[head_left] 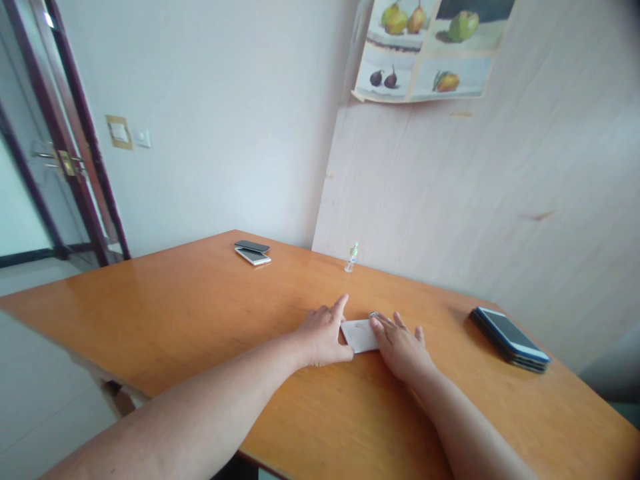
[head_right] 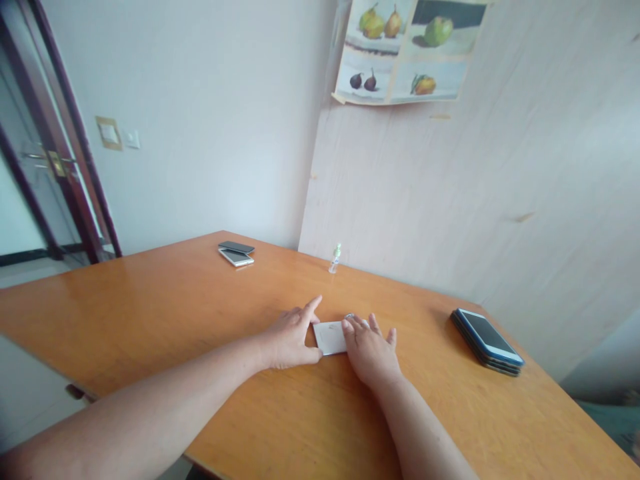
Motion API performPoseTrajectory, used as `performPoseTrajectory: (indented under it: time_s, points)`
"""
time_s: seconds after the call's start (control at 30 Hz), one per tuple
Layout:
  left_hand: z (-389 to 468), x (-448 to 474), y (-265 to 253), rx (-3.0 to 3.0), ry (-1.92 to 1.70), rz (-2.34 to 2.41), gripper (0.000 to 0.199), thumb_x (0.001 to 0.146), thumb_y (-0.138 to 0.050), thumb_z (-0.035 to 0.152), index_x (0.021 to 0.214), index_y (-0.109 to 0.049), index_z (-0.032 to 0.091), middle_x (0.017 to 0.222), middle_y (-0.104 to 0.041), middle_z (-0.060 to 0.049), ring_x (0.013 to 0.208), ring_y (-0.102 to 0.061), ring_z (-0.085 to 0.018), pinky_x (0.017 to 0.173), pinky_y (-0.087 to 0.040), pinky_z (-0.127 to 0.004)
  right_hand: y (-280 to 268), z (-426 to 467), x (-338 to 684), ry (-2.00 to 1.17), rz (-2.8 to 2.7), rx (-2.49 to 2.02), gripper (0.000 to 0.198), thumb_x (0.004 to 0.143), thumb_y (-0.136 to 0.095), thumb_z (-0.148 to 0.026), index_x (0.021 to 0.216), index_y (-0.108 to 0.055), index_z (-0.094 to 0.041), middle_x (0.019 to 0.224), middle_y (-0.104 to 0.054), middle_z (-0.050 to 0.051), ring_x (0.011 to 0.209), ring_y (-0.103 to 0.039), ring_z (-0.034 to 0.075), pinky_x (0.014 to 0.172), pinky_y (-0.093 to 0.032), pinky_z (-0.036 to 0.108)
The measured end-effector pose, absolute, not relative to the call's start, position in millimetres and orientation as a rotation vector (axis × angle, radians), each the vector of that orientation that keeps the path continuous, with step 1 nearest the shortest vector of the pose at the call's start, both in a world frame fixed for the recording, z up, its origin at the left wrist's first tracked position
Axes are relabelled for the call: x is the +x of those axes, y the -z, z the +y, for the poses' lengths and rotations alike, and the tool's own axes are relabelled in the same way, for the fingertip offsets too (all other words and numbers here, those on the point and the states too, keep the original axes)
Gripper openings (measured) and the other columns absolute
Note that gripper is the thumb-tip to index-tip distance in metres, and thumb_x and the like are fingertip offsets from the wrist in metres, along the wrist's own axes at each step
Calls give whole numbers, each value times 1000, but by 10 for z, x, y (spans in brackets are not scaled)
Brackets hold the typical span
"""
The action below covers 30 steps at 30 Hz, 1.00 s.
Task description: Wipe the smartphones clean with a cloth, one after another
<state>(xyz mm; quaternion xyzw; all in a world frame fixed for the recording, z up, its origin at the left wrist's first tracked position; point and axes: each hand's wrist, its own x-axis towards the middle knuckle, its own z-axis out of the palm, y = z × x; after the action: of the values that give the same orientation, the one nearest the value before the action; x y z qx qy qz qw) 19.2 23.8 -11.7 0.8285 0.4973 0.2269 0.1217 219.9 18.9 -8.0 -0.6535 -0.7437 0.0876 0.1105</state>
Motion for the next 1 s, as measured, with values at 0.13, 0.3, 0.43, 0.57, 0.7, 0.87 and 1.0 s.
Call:
performPoseTrajectory:
  time_s: [0.13,0.3,0.43,0.57,0.7,0.87,1.0]
  points:
    - [250,202,134,2430,-636,1440,112,66,-68,43,153,-3,19,128,-62,-11,118,-56,-33,100,-42,-44,98,176,2177,-295,-2202,-1861,61,101,-15,-53,146,-45,-25,155,-38,4,148,-17,33,112,-8,71]
    - [258,200,147,2461,-614,1448,106,73,-63,47,153,1,18,131,-60,-15,119,-56,-34,99,-41,-45,80,71,1970,-414,-2435,-1532,59,101,-14,-55,146,-43,-31,156,-37,3,148,-19,27,115,-5,66]
    - [248,209,133,2479,-596,1453,107,69,-65,47,153,-7,15,136,-56,-16,123,-52,-35,101,-41,-46,101,215,2185,-252,-2283,-1895,56,102,-16,-51,148,-40,-30,157,-34,2,148,-17,32,110,-7,74]
    - [233,214,109,2552,-594,1428,83,70,-65,47,143,-38,19,134,-56,-14,121,-52,-34,101,-41,-45,133,227,2329,-176,-2200,-2021,56,102,-18,-47,148,-41,-25,158,-32,5,148,-17,33,108,-11,75]
    - [208,204,80,2608,-570,1394,42,75,-62,47,112,-62,26,110,-64,-8,107,-58,-31,93,-45,-43,117,22,2142,-274,-2392,-1710,54,102,-20,-47,146,-43,-26,156,-35,7,147,-22,27,114,-11,66]
    - [190,198,70,2633,-581,1373,45,75,-64,57,108,-64,27,106,-63,-7,104,-58,-30,91,-45,-43,97,25,2168,-300,-2405,-1713,53,102,-21,-47,146,-44,-29,155,-38,6,147,-23,27,113,-8,69]
    - [209,201,90,2660,-597,1364,52,74,-64,62,112,-65,26,108,-62,-9,105,-57,-31,91,-45,-44,145,218,2496,-162,-2213,-2020,50,100,-25,-37,144,-46,-24,153,-40,8,145,-29,30,110,-11,73]
